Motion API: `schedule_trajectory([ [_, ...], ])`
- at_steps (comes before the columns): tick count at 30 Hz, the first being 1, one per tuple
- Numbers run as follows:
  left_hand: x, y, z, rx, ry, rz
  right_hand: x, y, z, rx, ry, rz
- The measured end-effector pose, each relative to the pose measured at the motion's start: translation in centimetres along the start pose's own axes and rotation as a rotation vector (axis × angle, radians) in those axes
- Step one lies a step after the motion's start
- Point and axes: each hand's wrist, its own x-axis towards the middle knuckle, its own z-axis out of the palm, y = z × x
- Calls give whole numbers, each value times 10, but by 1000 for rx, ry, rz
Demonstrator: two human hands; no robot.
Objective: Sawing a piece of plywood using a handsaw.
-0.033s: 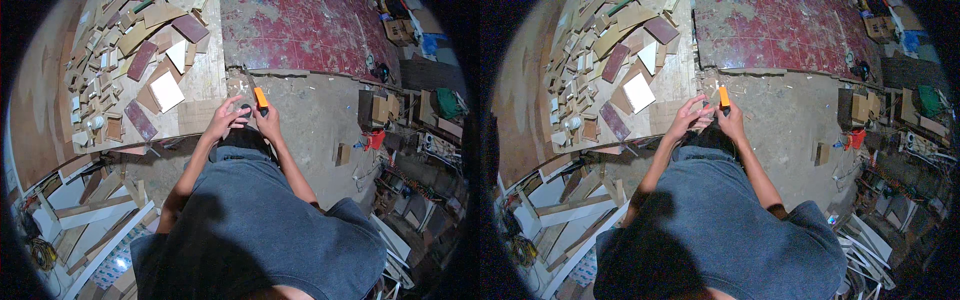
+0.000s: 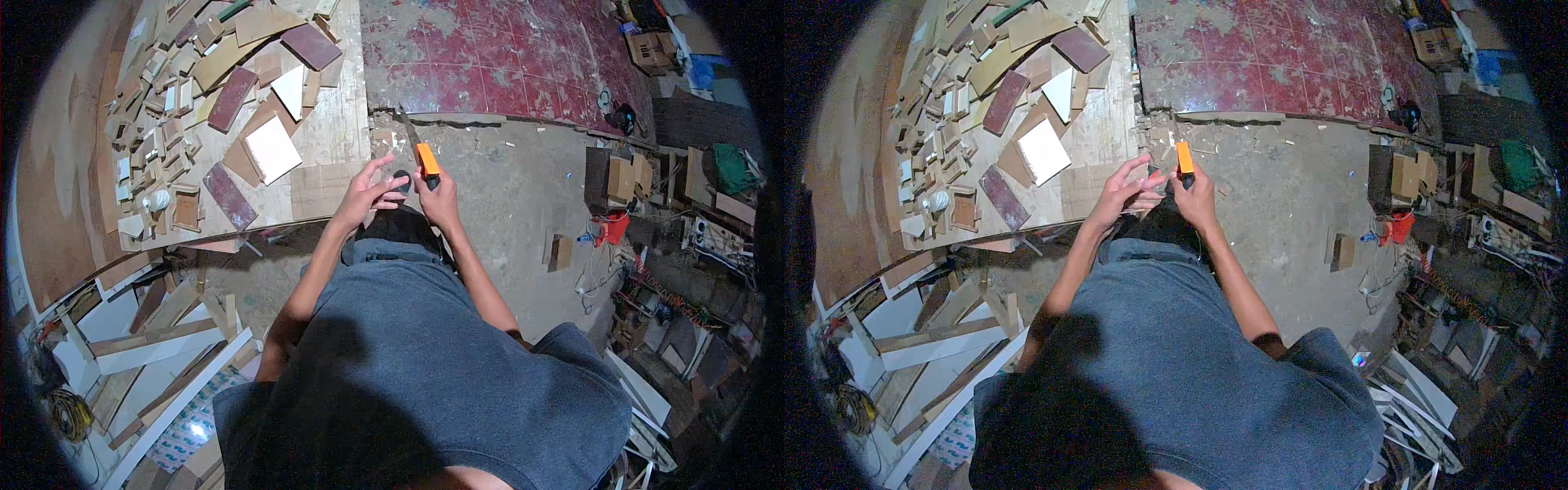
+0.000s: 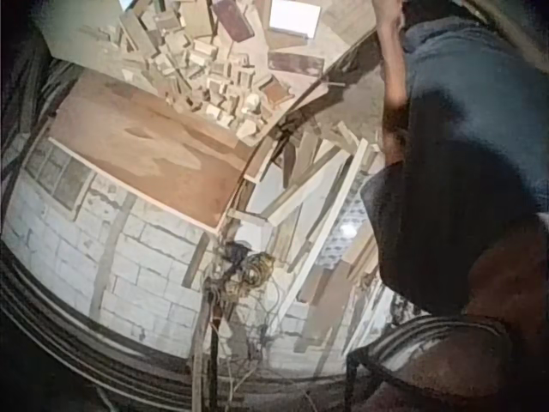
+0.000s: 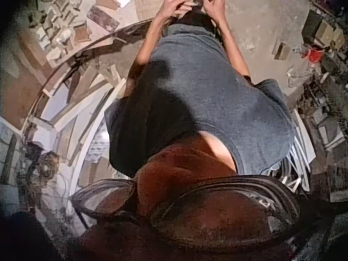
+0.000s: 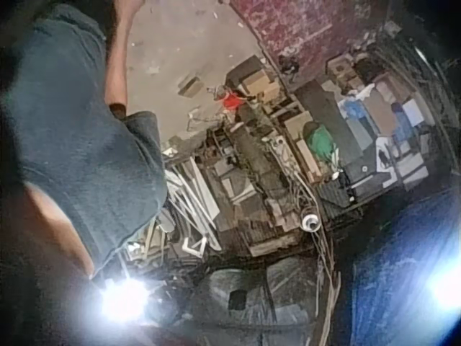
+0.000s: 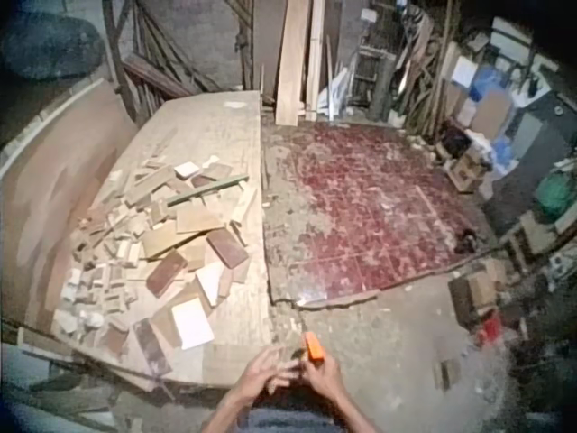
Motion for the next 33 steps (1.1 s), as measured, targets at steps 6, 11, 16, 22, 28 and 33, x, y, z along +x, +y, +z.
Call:
schedule_trajectory([
  [6,-3,4,0,-54,-2,12,-3,-20,-10,12,-102,75],
  [11,-2,-2,5,-85,-61,15,0,-10,-14,85,-174,180],
  [16,4,-5,0,-34,-52,-32,3,3,-15,-19,-185,-48],
  [22,7,-14,15,149,-12,-14,0,4,-15,-106,-261,47],
  [28,17,-27,20,424,-39,42,3,27,-21,-108,-294,5],
  [33,21,-28,35,576,-31,98,4,34,-28,-3,-226,-42],
])
